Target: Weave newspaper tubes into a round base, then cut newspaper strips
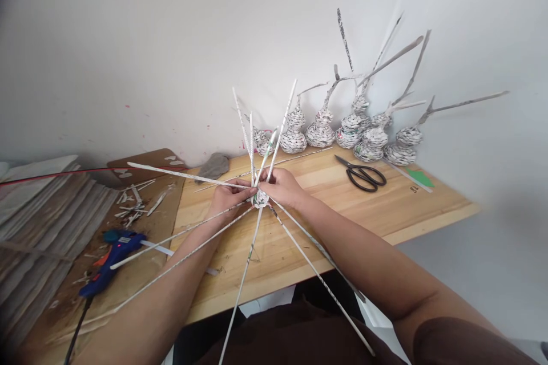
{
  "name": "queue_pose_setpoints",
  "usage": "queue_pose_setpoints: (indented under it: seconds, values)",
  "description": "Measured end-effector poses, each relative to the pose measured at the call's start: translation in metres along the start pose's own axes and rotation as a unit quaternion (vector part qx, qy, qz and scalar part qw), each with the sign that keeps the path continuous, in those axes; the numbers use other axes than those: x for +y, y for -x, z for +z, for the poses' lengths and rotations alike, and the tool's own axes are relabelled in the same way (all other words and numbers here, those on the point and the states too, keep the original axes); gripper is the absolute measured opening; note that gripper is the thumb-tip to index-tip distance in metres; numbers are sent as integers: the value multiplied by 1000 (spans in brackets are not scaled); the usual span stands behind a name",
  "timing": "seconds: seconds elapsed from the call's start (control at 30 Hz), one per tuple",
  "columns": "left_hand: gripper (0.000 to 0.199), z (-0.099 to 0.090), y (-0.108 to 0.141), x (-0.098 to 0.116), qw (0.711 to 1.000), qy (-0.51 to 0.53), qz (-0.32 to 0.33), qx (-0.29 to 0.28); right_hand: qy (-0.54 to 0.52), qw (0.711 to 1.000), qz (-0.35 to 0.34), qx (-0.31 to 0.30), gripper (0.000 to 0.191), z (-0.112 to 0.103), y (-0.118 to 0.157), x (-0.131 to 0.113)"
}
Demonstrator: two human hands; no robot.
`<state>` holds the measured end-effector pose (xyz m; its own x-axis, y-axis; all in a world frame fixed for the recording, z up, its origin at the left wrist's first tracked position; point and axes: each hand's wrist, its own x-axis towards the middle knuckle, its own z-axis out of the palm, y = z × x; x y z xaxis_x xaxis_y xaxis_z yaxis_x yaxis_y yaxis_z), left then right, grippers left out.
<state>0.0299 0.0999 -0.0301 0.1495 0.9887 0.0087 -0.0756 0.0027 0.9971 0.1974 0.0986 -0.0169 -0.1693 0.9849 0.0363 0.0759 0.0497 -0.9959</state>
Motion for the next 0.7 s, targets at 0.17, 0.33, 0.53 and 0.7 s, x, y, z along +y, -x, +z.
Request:
queue_pose_setpoints:
  seconds: [0.17, 0.33, 0.53, 0.7]
  values:
    - [44, 2, 0, -3, 999, 26, -23, 6, 28, 998, -36, 38, 9, 2, 0, 4]
    - [46, 7, 3, -1, 993, 93, -79, 0, -24, 998, -47, 29, 11, 7, 2, 3]
    - [40, 8, 2, 2, 982, 147, -120, 9, -14, 996, -78, 41, 18, 7, 2, 5]
    - [44, 7, 2, 5, 980, 173, -94, 7, -18, 996, -90, 12, 22, 5, 1, 5]
